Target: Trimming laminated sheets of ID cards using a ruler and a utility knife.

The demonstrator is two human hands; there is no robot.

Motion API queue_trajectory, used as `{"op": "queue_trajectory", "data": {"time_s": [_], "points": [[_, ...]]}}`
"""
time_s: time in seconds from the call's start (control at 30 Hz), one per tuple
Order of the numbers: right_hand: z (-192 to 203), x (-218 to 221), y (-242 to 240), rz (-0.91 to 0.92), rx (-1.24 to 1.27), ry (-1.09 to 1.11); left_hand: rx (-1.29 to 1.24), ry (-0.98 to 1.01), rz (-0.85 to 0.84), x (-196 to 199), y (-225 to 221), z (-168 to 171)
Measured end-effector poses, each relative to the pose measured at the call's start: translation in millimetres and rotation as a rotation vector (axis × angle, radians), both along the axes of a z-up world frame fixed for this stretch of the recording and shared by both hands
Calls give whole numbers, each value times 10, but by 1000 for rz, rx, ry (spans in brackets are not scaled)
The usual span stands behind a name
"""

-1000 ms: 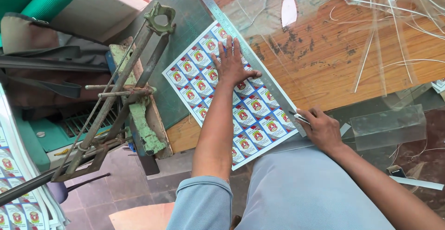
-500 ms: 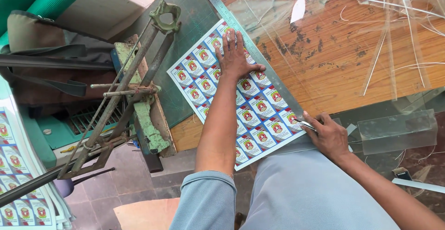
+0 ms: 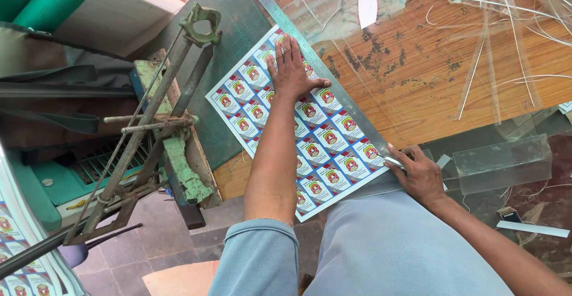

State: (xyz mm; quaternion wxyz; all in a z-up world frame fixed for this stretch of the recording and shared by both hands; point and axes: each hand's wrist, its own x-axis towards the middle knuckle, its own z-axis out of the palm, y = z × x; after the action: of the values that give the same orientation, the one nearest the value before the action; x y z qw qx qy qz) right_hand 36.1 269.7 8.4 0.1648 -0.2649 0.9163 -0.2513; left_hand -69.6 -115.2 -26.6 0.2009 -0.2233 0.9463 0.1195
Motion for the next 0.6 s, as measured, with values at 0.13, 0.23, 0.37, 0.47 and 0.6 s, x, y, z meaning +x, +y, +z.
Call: {"op": "queue_trajectory", "data": {"time_s": [0.13,0.23,0.37,0.47,0.6], "points": [[-25,50,13,-63,-58,-10,-12,3,-28,-7,18,90],[54,23,-21,-92,-76,-2,-12,-19,-38,-24,4,73],[38,16,-30,-104,-66,-12,-7,-30,-48,-18,-14,64],[-8,29,-6,-103,-49,-36,-5,-36,-52,-23,-11,51],[34,22,-29,-110,-25,-53,-10,-41,-60,-31,-13,49]]}}
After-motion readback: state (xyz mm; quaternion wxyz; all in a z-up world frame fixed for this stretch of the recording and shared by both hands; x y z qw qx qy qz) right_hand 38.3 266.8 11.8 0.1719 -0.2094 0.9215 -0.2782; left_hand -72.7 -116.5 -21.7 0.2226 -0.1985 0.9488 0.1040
